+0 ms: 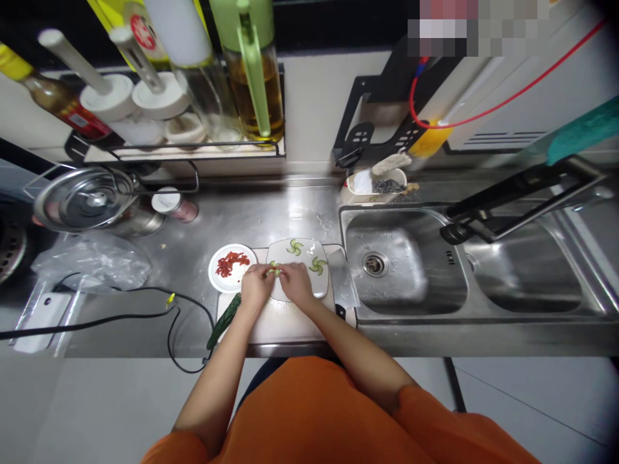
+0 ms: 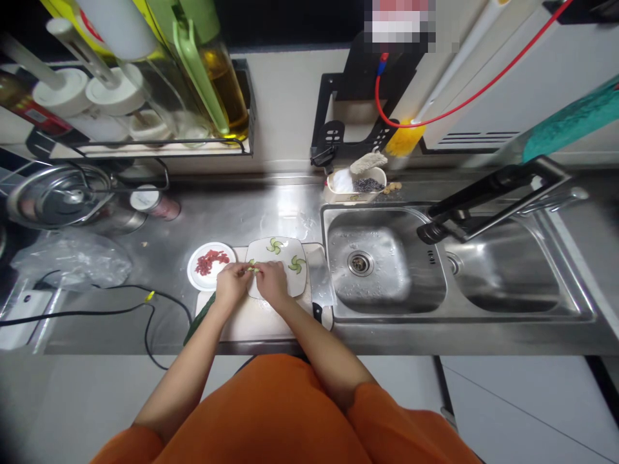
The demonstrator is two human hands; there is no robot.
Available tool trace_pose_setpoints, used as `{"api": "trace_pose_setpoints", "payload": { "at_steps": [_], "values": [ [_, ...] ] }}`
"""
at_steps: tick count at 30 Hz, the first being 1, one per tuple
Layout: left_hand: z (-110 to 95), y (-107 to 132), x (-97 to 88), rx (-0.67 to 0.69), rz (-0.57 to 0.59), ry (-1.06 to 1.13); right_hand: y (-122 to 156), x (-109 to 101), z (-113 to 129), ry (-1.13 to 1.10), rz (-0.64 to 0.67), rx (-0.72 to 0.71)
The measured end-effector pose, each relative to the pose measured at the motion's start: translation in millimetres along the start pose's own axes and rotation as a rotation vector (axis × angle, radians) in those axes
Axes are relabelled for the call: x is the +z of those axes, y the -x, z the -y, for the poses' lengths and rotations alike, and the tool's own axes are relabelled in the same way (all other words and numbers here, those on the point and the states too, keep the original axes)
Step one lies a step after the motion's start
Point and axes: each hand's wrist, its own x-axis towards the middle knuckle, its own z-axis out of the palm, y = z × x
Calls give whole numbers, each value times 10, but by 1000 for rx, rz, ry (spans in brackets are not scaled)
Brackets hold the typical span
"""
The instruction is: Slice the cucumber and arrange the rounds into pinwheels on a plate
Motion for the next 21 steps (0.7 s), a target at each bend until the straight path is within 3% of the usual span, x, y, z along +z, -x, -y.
{"api": "trace_pose_setpoints", "payload": {
  "at_steps": [6, 12, 21],
  "values": [
    [103, 56, -138, -61, -53, -34, 48, -64, -16, 12, -7, -4],
    [301, 47, -398, -317, -123, -141, 172, -117, -108, 36, 2, 52],
    [333, -159, -272, -398, -110, -136, 247, -135, -115, 22, 24, 53]
  ]
}}
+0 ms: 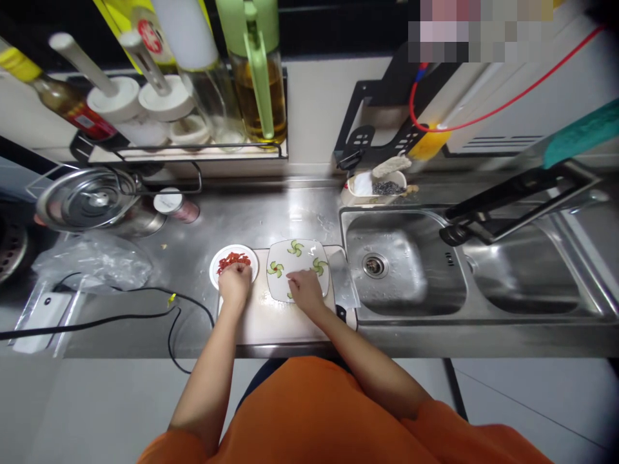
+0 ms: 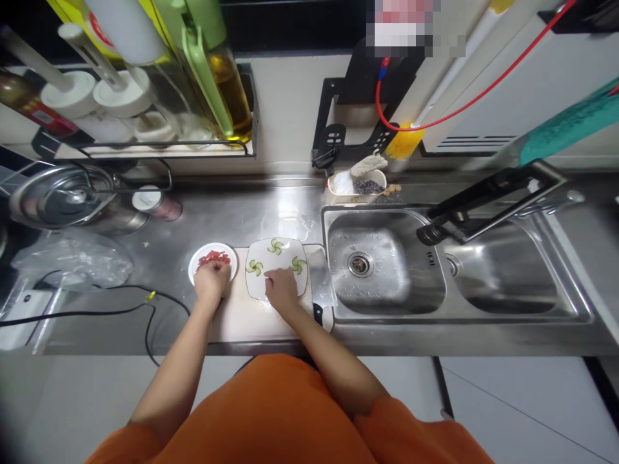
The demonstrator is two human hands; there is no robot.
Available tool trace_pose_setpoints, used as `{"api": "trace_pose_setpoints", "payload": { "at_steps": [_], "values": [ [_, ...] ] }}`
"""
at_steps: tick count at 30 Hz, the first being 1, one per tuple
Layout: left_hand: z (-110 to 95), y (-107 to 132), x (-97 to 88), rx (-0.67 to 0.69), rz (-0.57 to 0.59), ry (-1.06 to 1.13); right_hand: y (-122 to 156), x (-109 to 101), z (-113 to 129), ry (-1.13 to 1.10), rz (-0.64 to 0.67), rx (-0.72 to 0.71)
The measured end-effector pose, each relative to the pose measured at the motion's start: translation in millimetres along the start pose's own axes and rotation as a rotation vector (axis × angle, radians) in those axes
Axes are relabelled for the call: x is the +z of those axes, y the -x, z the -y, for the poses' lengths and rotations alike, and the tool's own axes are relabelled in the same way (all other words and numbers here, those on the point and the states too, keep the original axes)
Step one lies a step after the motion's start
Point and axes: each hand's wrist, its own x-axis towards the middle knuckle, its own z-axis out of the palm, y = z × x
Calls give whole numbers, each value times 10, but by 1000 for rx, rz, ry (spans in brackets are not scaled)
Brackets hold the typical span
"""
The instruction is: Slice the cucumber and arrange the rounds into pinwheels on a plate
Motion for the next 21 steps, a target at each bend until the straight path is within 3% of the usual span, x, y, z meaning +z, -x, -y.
{"api": "trace_pose_setpoints", "payload": {
  "at_steps": [7, 14, 21],
  "values": [
    [75, 71, -106, -52, 29, 58, 18, -51, 9, 14, 14, 14],
    [253, 46, -155, -207, 163, 159, 7, -53, 0, 17, 25, -27],
    [203, -3, -243, -162, 155, 117, 15, -64, -14, 13, 31, -45]
  ]
}}
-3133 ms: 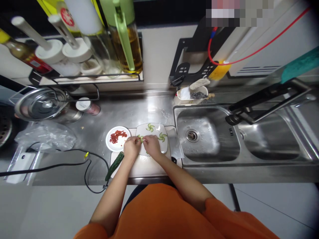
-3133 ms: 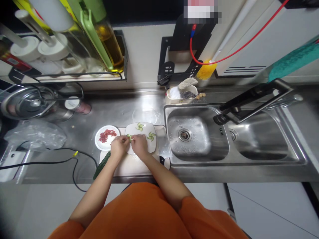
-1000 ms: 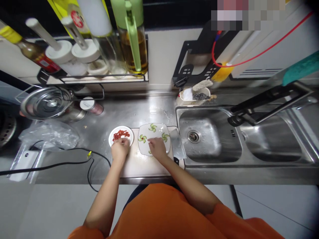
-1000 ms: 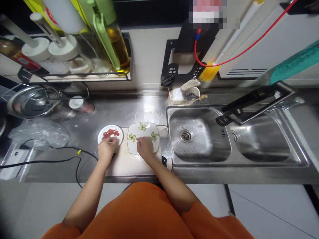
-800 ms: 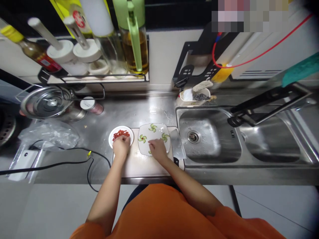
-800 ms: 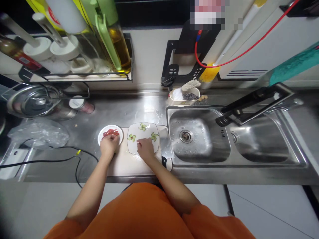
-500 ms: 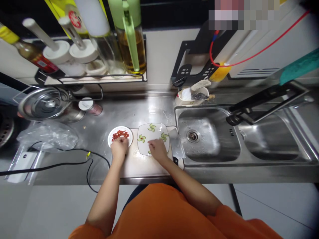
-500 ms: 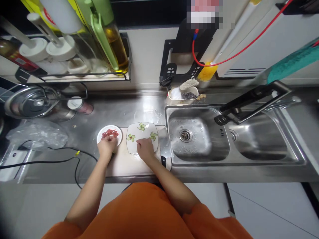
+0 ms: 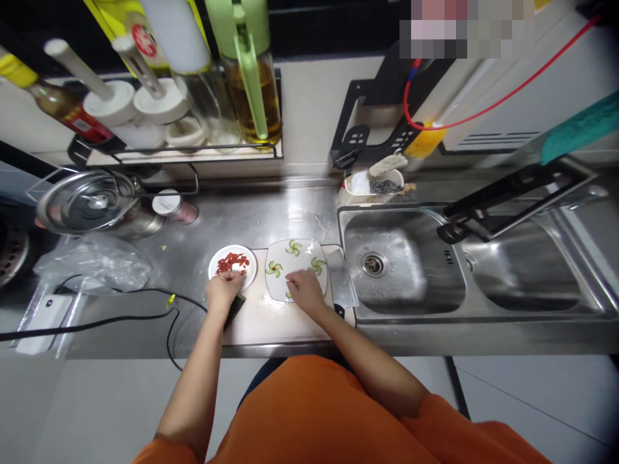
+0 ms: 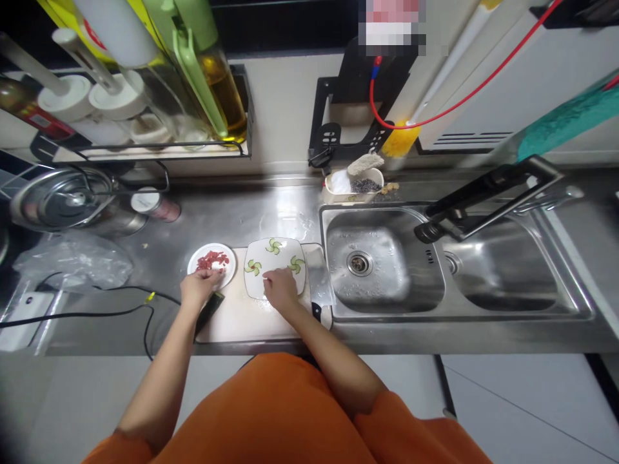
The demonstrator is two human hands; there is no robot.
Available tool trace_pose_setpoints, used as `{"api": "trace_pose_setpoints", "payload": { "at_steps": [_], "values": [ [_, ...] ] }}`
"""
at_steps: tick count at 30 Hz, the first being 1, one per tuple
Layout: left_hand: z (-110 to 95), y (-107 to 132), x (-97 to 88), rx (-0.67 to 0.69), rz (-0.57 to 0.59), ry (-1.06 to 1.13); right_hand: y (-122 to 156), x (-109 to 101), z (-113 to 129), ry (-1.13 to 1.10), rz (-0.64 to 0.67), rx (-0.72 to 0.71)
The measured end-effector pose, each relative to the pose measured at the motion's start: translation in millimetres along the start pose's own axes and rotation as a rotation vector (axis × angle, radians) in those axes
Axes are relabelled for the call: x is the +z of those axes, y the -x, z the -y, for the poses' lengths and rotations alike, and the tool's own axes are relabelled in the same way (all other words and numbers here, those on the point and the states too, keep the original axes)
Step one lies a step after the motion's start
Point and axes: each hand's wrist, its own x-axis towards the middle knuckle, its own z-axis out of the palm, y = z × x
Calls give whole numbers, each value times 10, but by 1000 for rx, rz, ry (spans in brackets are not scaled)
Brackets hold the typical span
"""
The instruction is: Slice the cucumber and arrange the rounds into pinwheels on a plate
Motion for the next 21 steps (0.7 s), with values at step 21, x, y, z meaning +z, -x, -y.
{"api": "trace_pose_setpoints", "payload": {
  "at_steps": [21],
  "values": [
    [-260, 549, 261, 816, -21, -57, -160, -120, 310, -4, -22, -66]
  ]
}}
